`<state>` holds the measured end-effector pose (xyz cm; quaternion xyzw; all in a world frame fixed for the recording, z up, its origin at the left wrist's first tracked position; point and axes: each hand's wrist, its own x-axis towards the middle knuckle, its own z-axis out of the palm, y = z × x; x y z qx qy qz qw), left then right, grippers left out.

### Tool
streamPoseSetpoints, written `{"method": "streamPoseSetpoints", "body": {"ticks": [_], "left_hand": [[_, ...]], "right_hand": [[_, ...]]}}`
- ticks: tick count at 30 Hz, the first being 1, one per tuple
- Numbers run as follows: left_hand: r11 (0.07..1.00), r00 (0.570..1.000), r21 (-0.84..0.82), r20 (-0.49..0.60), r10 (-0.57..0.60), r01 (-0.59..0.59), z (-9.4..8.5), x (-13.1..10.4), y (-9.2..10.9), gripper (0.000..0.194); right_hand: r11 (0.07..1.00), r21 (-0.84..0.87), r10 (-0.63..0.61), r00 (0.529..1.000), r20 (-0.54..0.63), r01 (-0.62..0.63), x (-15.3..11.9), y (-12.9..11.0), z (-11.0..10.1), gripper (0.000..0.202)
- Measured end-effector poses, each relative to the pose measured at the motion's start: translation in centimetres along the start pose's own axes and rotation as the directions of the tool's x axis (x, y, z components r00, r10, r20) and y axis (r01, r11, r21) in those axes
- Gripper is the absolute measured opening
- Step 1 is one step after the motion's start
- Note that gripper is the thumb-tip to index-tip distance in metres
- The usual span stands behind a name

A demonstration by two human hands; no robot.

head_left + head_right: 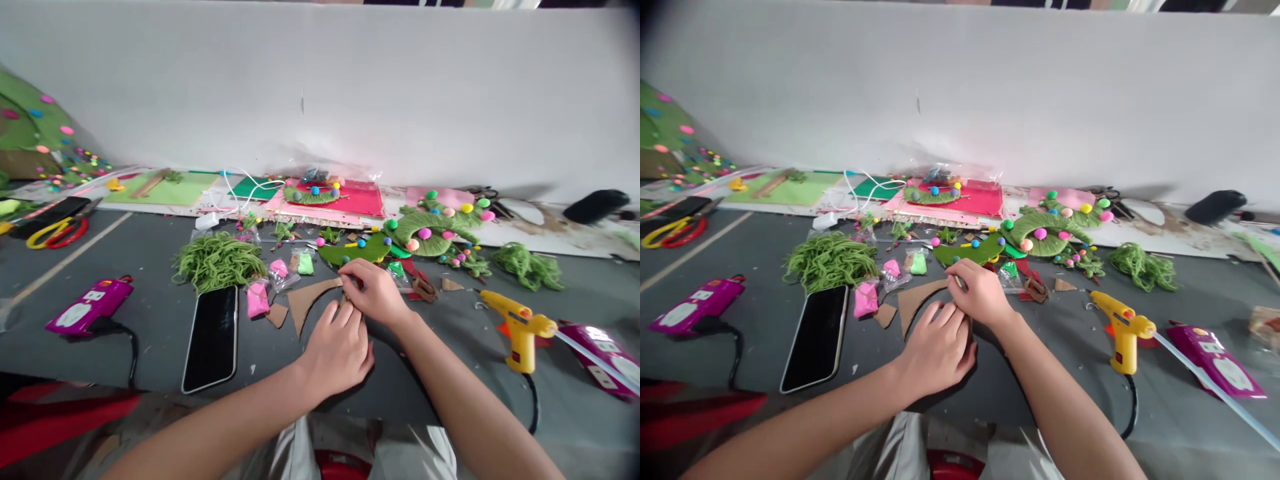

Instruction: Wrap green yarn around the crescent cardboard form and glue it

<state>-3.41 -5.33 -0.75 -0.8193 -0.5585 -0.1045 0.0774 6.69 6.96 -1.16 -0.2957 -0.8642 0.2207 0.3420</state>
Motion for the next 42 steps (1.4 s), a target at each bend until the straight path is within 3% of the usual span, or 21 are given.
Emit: {"method": "streamPoseSetpoints", "body": {"ticks": [7, 13, 24, 36, 42], "left_hand": [[0.994, 0.998, 0.093, 0.038, 0.048, -0.052, 0.0, 1.3, 0.5, 0.036], [0.998, 0.999, -0.051, -0.04, 0.02, -0.022, 1.0, 0.5, -1.0, 0.034], [0.982, 0.998, -0.189, -0.058, -0.009, -0.002, 0.9, 0.2, -1.5, 0.021], [0.987, 0.995, -0.125, -0.042, 0.096, -0.1, 1.4, -0.5, -2.1, 0.024], [0.99, 0.994, -0.104, -0.052, 0.091, -0.096, 1.1, 0.0, -1.9, 0.023]], "right_hand": [[0.998, -0.053, 0.012, 1.0, -0.019, -0.013, 0.2, 0.7, -0.5, 0.016], [0.995, -0.095, 0.01, 1.0, -0.017, -0.011, 0.3, 0.8, -0.6, 0.016], [0.994, -0.104, 0.037, 0.999, 0.008, -0.036, 0.1, 1.2, -0.1, 0.013], [0.991, -0.128, 0.029, 0.999, 0.033, -0.024, 0.1, 1.0, -0.1, 0.013], [0.988, -0.148, 0.041, 0.998, 0.051, -0.033, 0.1, 1.2, 0.2, 0.012]]}}
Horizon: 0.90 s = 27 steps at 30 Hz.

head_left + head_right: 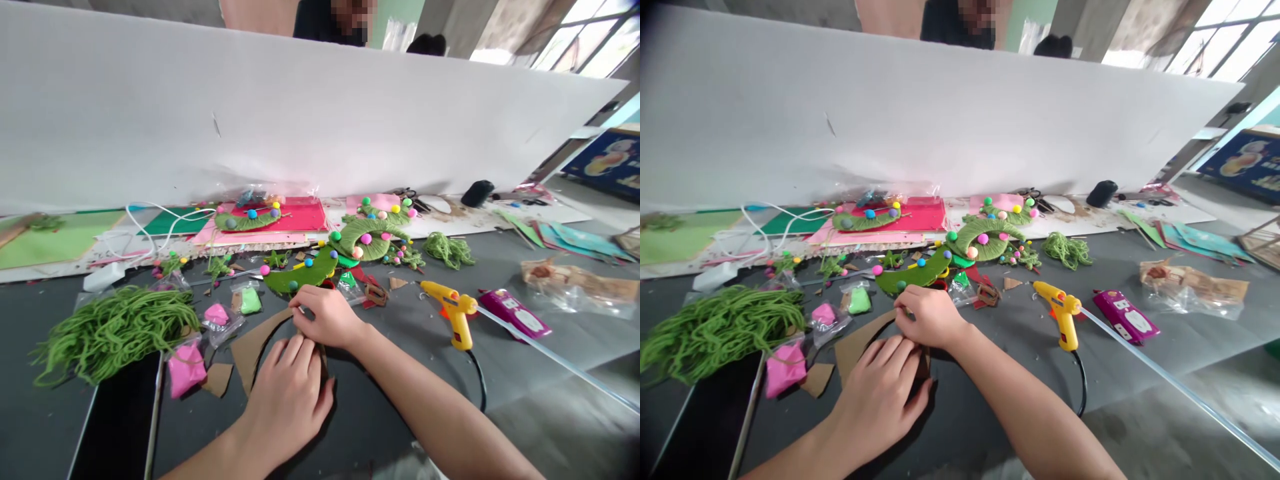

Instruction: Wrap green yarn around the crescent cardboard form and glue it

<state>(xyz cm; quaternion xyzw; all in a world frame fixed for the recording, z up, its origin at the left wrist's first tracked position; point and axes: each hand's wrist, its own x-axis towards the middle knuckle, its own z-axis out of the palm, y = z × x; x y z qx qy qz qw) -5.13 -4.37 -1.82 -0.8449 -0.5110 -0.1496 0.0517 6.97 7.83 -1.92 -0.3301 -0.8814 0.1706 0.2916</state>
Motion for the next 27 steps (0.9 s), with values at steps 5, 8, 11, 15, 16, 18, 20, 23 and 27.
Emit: {"method": "streamPoseSetpoints", "body": {"ticks": [5, 8, 11, 15, 16, 18, 20, 23, 27], "left_hand": [[0.999, 0.999, 0.027, 0.013, -0.046, 0.046, -0.5, 0.6, 0.7, 0.024], [0.995, 0.995, -0.005, 0.001, -0.099, 0.099, -0.3, 0.2, 1.2, 0.023], [0.983, 0.982, -0.025, -0.048, -0.183, 0.182, 0.4, -0.6, 2.0, 0.029], [0.967, 0.962, -0.031, -0.102, -0.253, 0.251, 1.5, -1.7, 3.1, 0.038], [0.964, 0.958, -0.034, -0.11, -0.265, 0.263, 1.8, -1.8, 3.2, 0.04], [0.959, 0.952, -0.046, -0.113, -0.284, 0.281, 2.1, -2.0, 3.4, 0.04], [0.954, 0.948, -0.061, -0.108, -0.298, 0.293, 2.2, -2.0, 3.4, 0.04], [0.946, 0.941, -0.085, -0.106, -0.321, 0.314, 2.1, -2.0, 3.3, 0.038], [0.933, 0.93, -0.121, -0.107, -0.352, 0.339, 2.0, -2.0, 3.3, 0.037]], "right_hand": [[1.0, -0.005, 0.02, 1.0, 0.012, -0.02, 0.1, 0.1, 0.0, 0.013], [1.0, -0.001, 0.027, 1.0, 0.016, -0.027, 0.1, 0.1, 0.0, 0.014], [1.0, 0.005, 0.022, 0.999, 0.023, -0.022, 0.0, 0.1, 0.1, 0.014], [1.0, 0.017, 0.02, 0.999, 0.025, -0.02, -0.1, 0.1, 0.2, 0.014], [1.0, 0.022, 0.02, 0.999, 0.026, -0.02, -0.1, 0.1, 0.1, 0.015], [0.999, 0.034, 0.019, 0.999, 0.028, -0.02, -0.1, 0.1, 0.1, 0.015], [0.999, 0.047, 0.02, 0.999, 0.032, -0.021, -0.1, 0.0, 0.2, 0.016], [0.998, 0.064, 0.023, 0.999, 0.035, -0.026, 0.0, -0.2, 0.4, 0.015], [0.996, 0.084, 0.023, 0.999, 0.03, -0.025, 0.0, -0.2, 0.6, 0.014]]}}
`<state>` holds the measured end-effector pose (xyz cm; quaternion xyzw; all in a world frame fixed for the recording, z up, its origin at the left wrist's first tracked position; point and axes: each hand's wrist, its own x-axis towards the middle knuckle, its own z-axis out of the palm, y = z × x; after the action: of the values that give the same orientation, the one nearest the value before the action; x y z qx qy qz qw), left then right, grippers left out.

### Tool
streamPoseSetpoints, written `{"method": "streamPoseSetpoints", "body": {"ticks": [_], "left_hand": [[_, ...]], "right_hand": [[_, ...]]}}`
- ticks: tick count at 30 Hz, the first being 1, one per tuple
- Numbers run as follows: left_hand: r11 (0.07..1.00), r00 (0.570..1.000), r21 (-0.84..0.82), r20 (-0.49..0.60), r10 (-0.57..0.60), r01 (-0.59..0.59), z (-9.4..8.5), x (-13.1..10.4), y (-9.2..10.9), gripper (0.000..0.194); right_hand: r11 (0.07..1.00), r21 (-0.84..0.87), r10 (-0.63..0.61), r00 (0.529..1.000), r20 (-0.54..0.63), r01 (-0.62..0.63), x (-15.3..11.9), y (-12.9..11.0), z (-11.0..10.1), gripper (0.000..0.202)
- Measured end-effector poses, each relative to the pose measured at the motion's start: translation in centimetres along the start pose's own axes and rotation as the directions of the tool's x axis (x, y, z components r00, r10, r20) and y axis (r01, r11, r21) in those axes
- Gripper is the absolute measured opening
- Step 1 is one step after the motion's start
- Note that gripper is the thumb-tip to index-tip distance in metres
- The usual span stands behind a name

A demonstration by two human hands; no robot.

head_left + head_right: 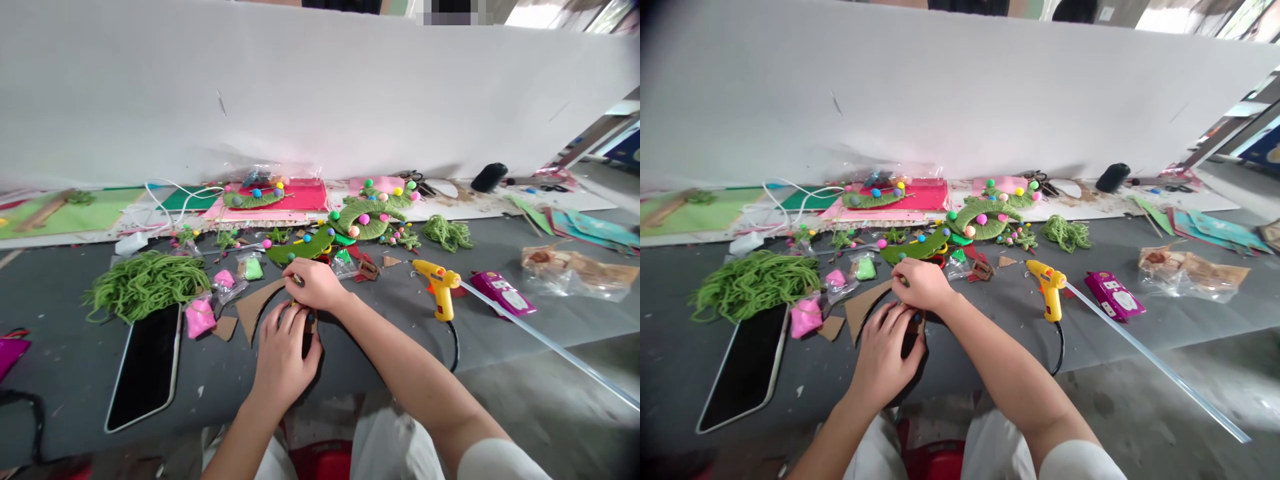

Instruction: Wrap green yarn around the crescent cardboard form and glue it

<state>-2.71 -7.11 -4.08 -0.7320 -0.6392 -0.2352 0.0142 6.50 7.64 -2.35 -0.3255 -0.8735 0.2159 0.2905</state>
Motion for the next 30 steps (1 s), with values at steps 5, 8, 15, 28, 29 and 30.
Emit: {"method": "streamPoseSetpoints", "body": {"ticks": [5, 8, 15, 28, 29, 30], "left_hand": [[1.0, 1.0, -0.011, 0.002, -0.012, 0.012, 0.0, 0.0, 0.2, 0.037], [1.0, 1.0, -0.016, 0.018, -0.023, 0.023, 0.1, 0.1, 0.2, 0.039], [0.997, 0.997, -0.058, 0.049, -0.051, 0.054, -0.2, 0.1, 0.4, 0.038], [0.994, 0.996, -0.079, 0.058, -0.071, 0.075, 0.2, -0.5, 0.4, 0.039], [0.993, 0.996, -0.094, 0.061, -0.059, 0.065, 0.4, -0.6, 0.3, 0.042], [0.992, 0.997, -0.11, 0.065, -0.046, 0.053, 0.7, -0.7, 0.2, 0.045]], "right_hand": [[1.0, 0.03, -0.009, 1.0, -0.011, 0.009, -0.1, 0.2, 0.0, 0.015], [0.999, 0.042, 0.0, 1.0, -0.021, 0.001, 0.0, 0.3, -0.1, 0.015], [0.998, 0.052, 0.023, 1.0, -0.013, -0.022, 0.1, 0.3, 0.0, 0.015], [0.973, 0.12, -0.226, 0.913, 0.34, 0.196, 7.8, -8.9, 3.8, 0.05], [0.979, 0.098, -0.203, 0.908, 0.366, 0.179, 9.3, -10.2, 5.3, 0.061], [0.983, 0.079, -0.181, 0.901, 0.395, 0.163, 10.7, -11.3, 6.8, 0.073]]}}
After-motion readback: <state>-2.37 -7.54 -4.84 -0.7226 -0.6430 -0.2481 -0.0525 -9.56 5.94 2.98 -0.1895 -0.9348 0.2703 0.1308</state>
